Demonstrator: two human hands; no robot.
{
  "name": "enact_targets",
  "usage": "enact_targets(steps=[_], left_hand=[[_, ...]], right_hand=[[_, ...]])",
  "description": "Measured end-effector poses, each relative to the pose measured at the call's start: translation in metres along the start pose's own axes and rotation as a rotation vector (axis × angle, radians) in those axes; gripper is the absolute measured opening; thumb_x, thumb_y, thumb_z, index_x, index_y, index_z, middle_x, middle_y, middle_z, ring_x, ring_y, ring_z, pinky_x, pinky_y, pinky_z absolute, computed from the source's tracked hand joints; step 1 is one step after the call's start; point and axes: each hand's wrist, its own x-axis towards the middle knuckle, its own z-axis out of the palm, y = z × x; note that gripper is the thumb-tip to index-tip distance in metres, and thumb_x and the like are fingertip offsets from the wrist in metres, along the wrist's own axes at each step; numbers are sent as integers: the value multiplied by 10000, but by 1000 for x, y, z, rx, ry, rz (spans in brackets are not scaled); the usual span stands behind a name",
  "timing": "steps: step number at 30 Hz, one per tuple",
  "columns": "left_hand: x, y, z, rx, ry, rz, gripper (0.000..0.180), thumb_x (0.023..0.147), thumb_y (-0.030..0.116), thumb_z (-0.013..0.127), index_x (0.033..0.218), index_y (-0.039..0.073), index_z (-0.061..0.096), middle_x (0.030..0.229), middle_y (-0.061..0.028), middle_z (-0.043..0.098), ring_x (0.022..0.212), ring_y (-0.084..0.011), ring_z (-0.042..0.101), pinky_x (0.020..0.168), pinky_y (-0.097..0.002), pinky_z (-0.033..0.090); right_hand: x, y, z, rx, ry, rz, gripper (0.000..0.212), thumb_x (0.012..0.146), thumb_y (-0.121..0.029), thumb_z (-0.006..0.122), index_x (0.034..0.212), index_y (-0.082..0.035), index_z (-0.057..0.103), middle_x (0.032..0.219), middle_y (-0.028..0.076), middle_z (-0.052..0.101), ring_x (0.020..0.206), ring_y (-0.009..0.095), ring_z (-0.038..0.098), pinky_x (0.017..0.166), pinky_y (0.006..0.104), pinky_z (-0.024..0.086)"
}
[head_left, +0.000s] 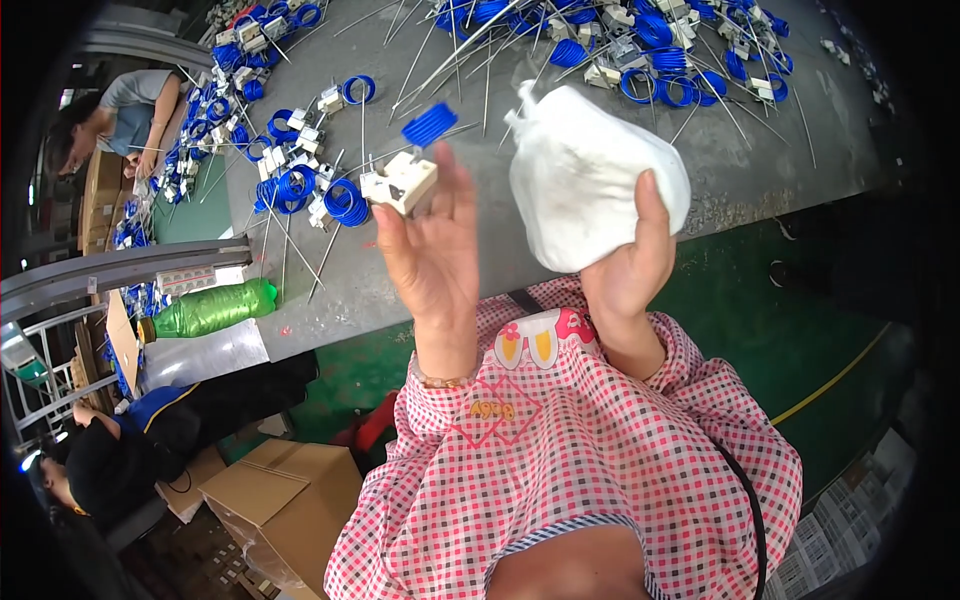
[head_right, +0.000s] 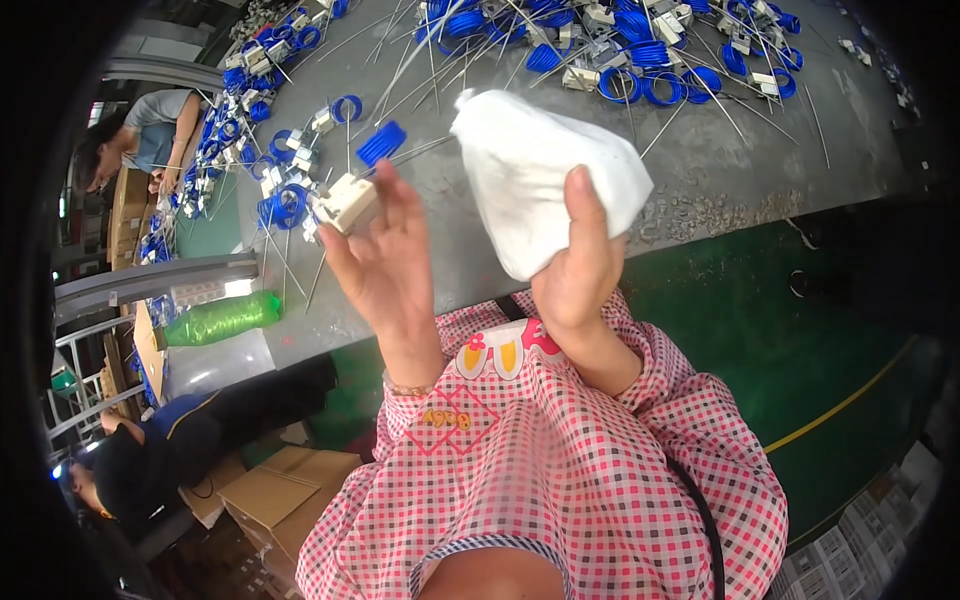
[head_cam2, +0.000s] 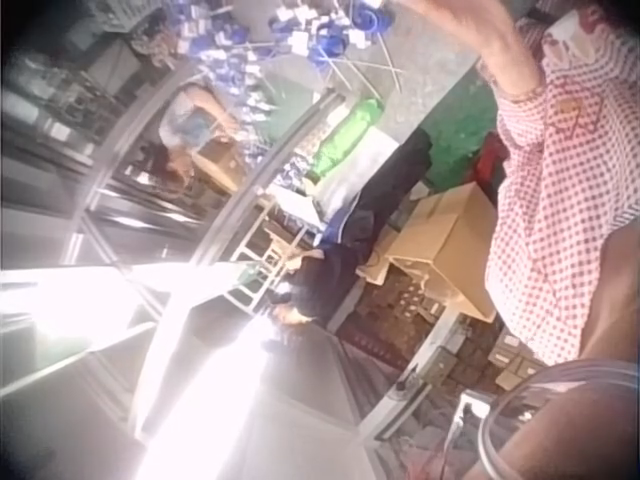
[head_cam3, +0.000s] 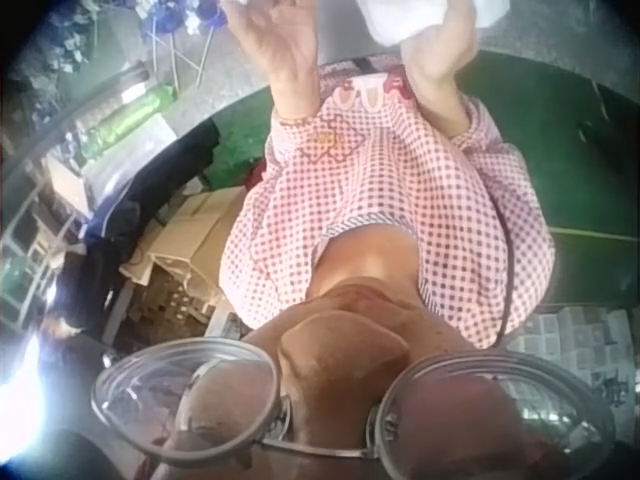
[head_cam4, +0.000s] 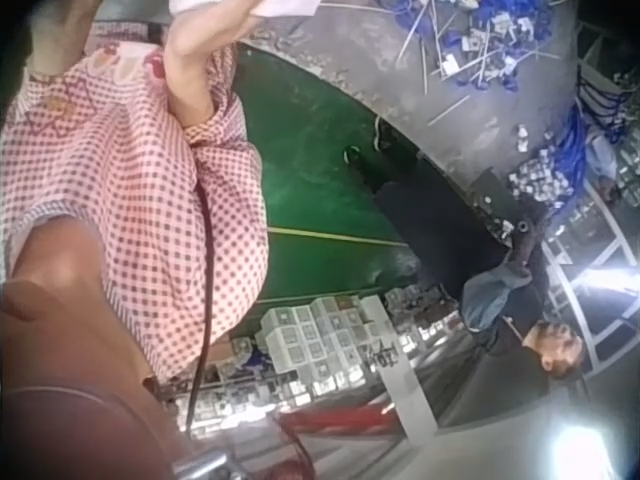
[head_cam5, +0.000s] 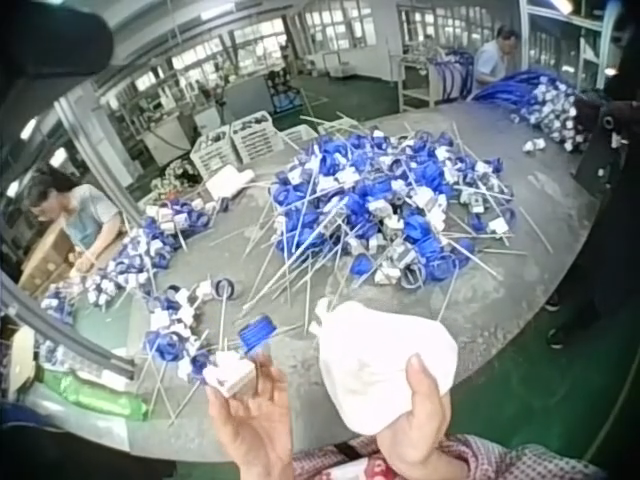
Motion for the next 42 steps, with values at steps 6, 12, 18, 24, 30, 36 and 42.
enact_targets(steps=[6,12,18,24,30,36,42], left_hand=[[-7,-12,0,189,-49,-67,444,795,283,541,1149,67,382,1122,-68,453,1087,-197,398,901,-361,326],[-18,-21,7,322,-73,39,472,803,152,534,1201,10,325,1151,-102,430,1067,-198,421,929,-334,320],[-27,-23,7,838,-39,177,469,744,-43,547,1171,-58,354,1137,-129,447,1081,-203,420,931,-307,314],[-27,-19,11,948,48,192,466,725,-77,551,1156,-76,374,1121,-136,464,1035,-183,456,894,-285,353],[-14,-13,12,783,96,155,408,781,-13,511,1160,-72,369,1071,-123,505,939,-131,506,792,-226,400],[-1,-7,0,531,-12,122,405,818,53,488,1180,-62,347,1070,-127,505,957,-142,498,811,-246,392],[-8,-10,-7,460,-78,80,413,818,80,500,1177,-57,348,1035,-118,525,936,-147,510,816,-253,393]], right_hand=[[-11,2,10,1,-83,65,403,854,-215,358,1162,45,349,1116,153,457,1015,240,471,861,347,374],[-14,13,10,-231,-273,-37,423,864,-216,352,1196,42,302,1163,156,416,1053,233,434,876,325,352],[-17,12,11,-293,-418,-36,409,863,-200,363,1188,44,317,1133,128,427,1020,189,431,847,280,339],[-17,12,7,-393,-484,-126,414,838,-162,370,1187,53,312,1143,136,420,1028,205,423,865,296,324],[-23,18,4,-565,-572,-400,424,816,-140,374,1182,65,316,1182,162,393,1101,235,381,905,313,295],[-14,-6,17,48,-250,225,438,817,-179,379,1172,72,325,1148,176,429,1057,260,440,886,345,347],[-3,9,18,-418,-486,-226,414,822,-116,405,1181,70,312,1135,165,444,1038,244,450,874,314,345]])
